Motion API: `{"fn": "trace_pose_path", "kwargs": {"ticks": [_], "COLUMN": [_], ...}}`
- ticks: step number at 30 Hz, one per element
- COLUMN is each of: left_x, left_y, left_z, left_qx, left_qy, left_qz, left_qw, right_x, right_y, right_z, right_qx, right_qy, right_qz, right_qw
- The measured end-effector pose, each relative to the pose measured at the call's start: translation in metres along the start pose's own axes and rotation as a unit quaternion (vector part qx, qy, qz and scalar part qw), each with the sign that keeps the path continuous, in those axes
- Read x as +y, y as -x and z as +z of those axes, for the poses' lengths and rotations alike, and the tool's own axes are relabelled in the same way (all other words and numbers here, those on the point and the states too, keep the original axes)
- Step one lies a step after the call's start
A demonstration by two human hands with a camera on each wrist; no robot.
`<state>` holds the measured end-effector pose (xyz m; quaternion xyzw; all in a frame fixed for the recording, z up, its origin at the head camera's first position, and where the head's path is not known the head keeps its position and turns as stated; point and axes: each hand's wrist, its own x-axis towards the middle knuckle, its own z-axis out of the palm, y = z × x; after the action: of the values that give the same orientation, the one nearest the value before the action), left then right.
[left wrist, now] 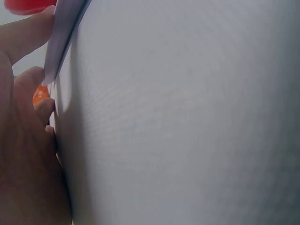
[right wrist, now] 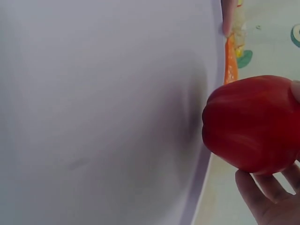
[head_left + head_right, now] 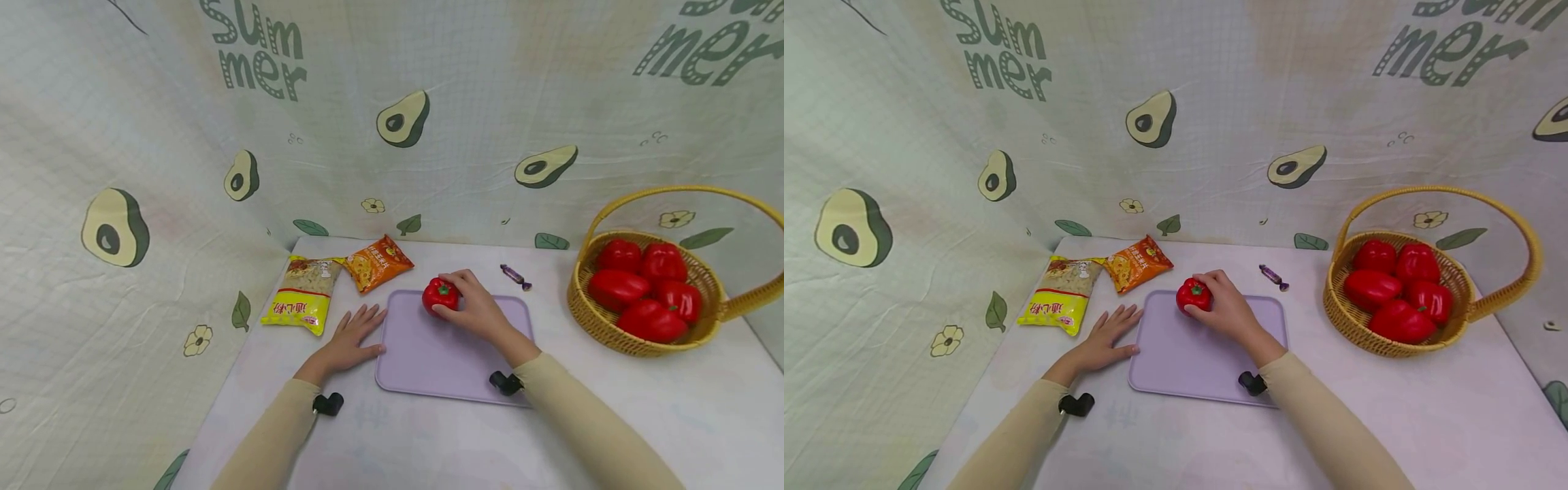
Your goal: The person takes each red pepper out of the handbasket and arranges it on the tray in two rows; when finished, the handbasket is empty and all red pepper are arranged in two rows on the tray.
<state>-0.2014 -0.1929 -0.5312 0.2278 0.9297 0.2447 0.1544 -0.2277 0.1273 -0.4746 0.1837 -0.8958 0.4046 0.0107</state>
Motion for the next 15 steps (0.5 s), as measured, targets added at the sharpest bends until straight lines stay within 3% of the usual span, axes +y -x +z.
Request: {"fn": "trace_pose_path", "kwargs": {"ticks": [15], "left_x": [0.004], "left_y": [0.001], "left_z": [-0.005], "left_qx": [0.000], "left_qy": [0.009], "left_qz": [0.000], "left_qw": [1.0000], "right_x": [-0.014], "right_y": [-0.022], "right_z": [0.030], "right_qx": [-0.005], "right_qy": [-0.006], "right_qz": [-0.013], "right_qw": [0.9999]}}
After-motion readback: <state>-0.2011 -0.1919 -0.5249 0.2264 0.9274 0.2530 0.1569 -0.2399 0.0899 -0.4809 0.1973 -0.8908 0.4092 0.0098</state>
